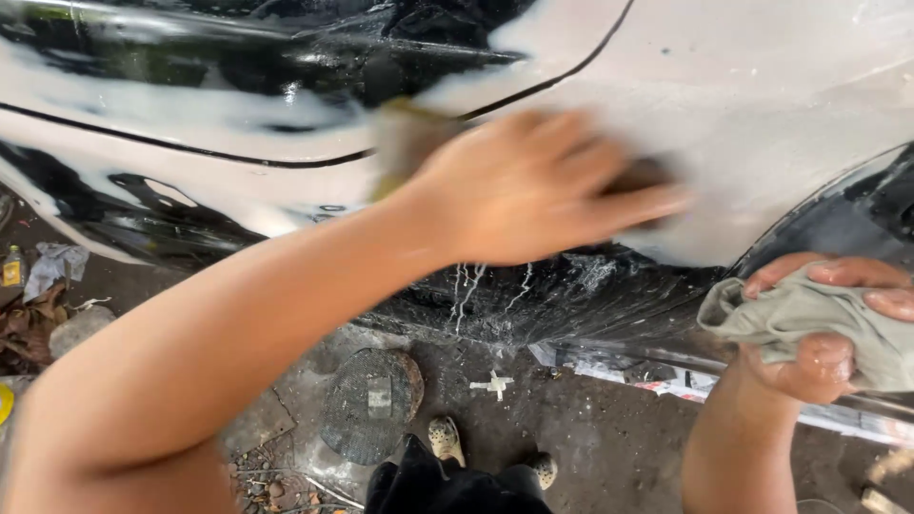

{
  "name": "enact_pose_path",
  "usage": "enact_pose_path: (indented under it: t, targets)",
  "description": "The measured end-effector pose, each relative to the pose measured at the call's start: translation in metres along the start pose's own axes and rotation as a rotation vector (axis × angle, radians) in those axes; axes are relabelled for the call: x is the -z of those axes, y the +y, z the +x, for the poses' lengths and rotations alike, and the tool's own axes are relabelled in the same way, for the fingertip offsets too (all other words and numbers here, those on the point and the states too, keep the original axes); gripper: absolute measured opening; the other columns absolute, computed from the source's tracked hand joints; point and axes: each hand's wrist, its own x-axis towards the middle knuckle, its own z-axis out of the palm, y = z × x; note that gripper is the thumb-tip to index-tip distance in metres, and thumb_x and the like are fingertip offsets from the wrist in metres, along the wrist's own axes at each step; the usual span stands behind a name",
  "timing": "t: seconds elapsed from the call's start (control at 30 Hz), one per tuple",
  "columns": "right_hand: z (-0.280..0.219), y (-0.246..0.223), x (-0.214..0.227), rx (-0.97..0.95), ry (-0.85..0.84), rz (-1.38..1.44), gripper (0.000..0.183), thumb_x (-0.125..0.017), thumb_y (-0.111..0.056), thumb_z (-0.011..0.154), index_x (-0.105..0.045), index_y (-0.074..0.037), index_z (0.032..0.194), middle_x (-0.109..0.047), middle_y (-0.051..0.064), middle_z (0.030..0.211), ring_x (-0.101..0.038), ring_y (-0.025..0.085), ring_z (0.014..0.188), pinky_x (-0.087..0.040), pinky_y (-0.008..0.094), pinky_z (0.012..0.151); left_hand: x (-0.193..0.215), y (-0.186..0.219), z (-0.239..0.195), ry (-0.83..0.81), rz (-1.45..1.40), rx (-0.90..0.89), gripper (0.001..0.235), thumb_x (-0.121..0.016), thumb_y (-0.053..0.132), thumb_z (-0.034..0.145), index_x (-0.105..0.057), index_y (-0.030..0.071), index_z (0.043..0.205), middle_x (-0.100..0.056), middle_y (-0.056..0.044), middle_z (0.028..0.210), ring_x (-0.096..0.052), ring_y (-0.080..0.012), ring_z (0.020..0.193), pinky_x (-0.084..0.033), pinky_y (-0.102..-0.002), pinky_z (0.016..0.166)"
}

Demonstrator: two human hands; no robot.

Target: The person sands a white car bumper with a sanding block and wipes the surface with a cloth. They then dip the cloth in a bucket of water and handle a sheet of sandpaper, tearing it into smaller pieces.

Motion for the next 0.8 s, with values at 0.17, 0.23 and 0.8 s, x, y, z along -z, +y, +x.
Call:
enact_pose_path:
  t: [0.17,0.23,0.8]
  targets:
    - [-0.003,-0.006,-0.011,-0.101,0.108,0.024,0.045,-0.061,-0.038,0.105,-0.043,-0.010,0.135,-0.052,0.010,0.122,-0.067,0.016,0.089,-0.061,0.034,0.068,0.001,0.015,-0.005,0.026,0.125,0.011,0.053,-0.060,0.032,0.106,-0.040,0.034,0.155,-0.061,-0.004,0.114,-0.059,-0.0159,0.097,-0.054,-0.026,0.076]
    - [-0.010,0.005,0.009,-0.076,0.100,-0.002,0.048,-0.060,-0.040,0.104,-0.043,-0.009,0.137,-0.051,0.013,0.122,-0.065,0.018,0.093,-0.059,0.037,0.067,0.010,0.024,-0.032,-0.001,0.176,0.012,0.059,-0.059,0.033,0.101,-0.037,0.040,0.156,-0.061,-0.003,0.117,-0.059,-0.0136,0.099,-0.056,-0.025,0.081]
    - [0.004,-0.009,-0.016,-0.006,0.063,-0.015,0.044,-0.064,-0.031,0.104,-0.045,-0.010,0.137,-0.053,0.010,0.119,-0.062,0.014,0.095,-0.060,0.038,0.067,-0.015,0.013,-0.003,0.133,0.098,-0.013,0.049,-0.058,0.022,0.114,-0.037,0.020,0.158,-0.056,-0.007,0.118,-0.052,-0.0216,0.109,-0.050,-0.032,0.085]
